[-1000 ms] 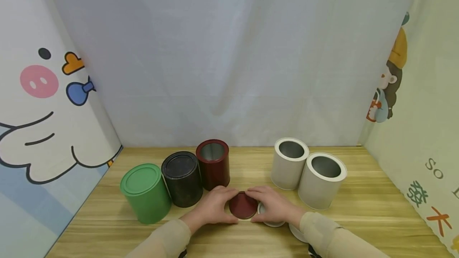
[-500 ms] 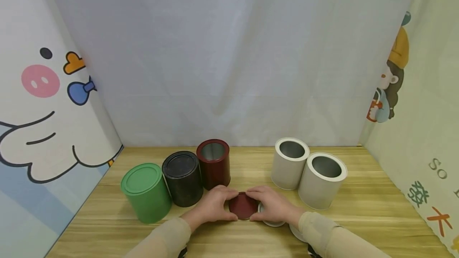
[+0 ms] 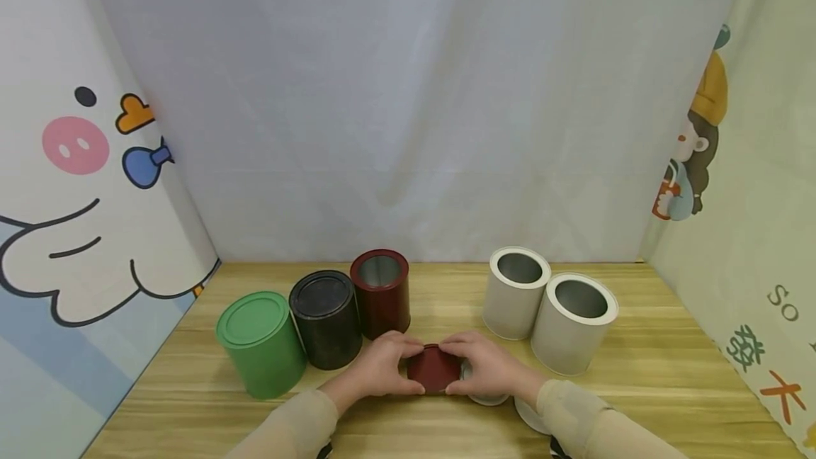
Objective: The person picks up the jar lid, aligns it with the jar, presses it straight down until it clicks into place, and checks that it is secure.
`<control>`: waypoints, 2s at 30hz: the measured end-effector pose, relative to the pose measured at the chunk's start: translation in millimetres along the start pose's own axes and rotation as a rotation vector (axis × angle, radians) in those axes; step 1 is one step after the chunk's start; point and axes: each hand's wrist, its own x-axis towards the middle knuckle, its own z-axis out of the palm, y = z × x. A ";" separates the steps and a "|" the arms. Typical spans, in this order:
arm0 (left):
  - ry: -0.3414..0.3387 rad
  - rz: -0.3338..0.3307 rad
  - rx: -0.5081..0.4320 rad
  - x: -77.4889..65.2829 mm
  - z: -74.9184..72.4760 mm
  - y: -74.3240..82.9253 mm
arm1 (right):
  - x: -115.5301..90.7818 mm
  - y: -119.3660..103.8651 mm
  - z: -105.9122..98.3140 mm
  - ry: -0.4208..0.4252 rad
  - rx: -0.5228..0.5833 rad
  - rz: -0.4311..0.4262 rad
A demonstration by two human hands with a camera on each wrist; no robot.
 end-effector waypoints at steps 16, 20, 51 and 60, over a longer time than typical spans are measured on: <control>0.129 -0.018 -0.198 -6.7 -35.1 11.1 | 5.6 -8.7 -28.9 0.145 0.106 -0.059; 0.162 0.003 -0.192 -7.6 -44.3 15.0 | 8.4 -10.3 -35.7 0.174 0.121 -0.090; 0.335 0.056 -0.009 -5.8 -100.5 22.9 | 41.1 -29.9 -68.1 0.325 0.156 -0.129; 0.385 0.005 0.011 -6.0 -106.9 18.2 | 52.7 -34.7 -66.3 0.350 0.140 -0.058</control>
